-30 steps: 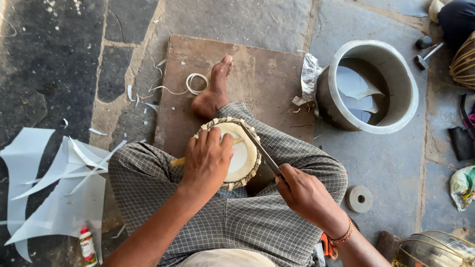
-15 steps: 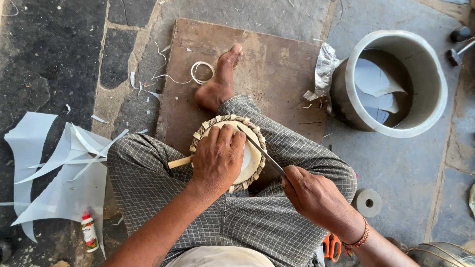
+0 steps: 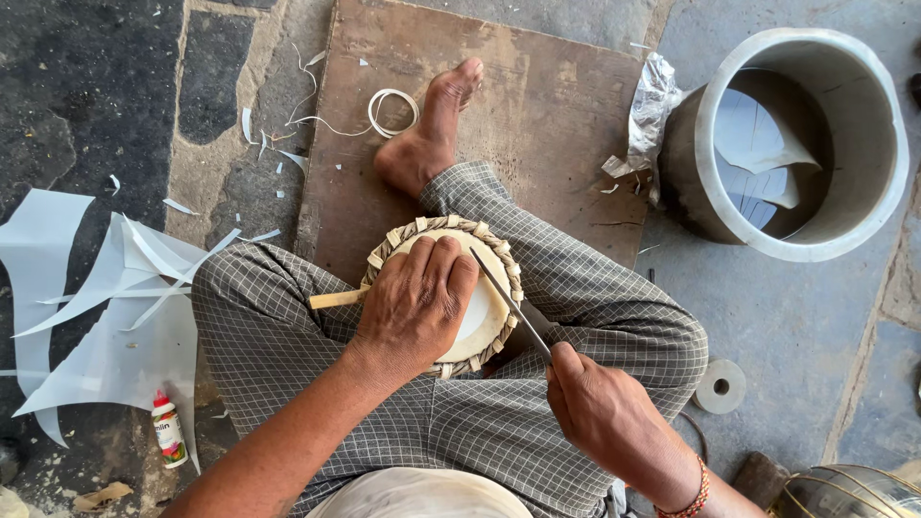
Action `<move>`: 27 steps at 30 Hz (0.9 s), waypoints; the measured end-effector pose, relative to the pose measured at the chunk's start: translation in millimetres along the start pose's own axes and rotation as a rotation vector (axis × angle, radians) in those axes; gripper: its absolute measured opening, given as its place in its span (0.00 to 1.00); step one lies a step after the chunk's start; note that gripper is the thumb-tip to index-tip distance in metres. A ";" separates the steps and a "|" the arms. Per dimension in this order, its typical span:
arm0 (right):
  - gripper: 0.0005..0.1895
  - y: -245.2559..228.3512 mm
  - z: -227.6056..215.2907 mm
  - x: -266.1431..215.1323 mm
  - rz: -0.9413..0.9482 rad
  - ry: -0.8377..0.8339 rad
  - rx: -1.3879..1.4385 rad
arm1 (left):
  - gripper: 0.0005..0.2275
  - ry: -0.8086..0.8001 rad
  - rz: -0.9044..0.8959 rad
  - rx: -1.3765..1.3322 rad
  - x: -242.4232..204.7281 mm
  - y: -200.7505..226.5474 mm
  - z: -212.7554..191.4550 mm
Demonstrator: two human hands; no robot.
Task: The person sits on the floor and uses a knife to trim the edges of a drum head. They then use a small wooden stick to press and adjust the drum skin along the rim.
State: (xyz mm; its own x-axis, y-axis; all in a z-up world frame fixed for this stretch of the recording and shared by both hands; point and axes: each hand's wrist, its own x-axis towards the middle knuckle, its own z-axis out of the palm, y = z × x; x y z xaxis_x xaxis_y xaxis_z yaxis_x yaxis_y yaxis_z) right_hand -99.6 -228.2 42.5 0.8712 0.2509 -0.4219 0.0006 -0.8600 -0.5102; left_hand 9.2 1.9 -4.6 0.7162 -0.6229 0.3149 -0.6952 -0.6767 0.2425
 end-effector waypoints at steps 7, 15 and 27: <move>0.10 -9.3 8.2 -4.8 0.096 -0.037 0.031 | 0.09 -0.026 0.057 -0.007 0.0 -5.7 -1.1; 0.10 -17.0 20.6 -11.4 0.114 0.005 0.060 | 0.09 -0.044 0.104 -0.048 1.9 -9.4 -2.8; 0.11 -33.7 37.0 -19.4 0.263 -0.002 0.134 | 0.13 0.030 0.238 -0.025 4.0 -19.9 -3.3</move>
State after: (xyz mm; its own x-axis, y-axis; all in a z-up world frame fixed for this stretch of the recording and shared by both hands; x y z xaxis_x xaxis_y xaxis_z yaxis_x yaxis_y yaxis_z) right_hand -134.7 -187.6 40.1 0.8319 0.0282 -0.5543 -0.2903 -0.8291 -0.4778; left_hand 25.7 14.2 -5.2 0.5298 -0.7517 0.3927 -0.8459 -0.5020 0.1803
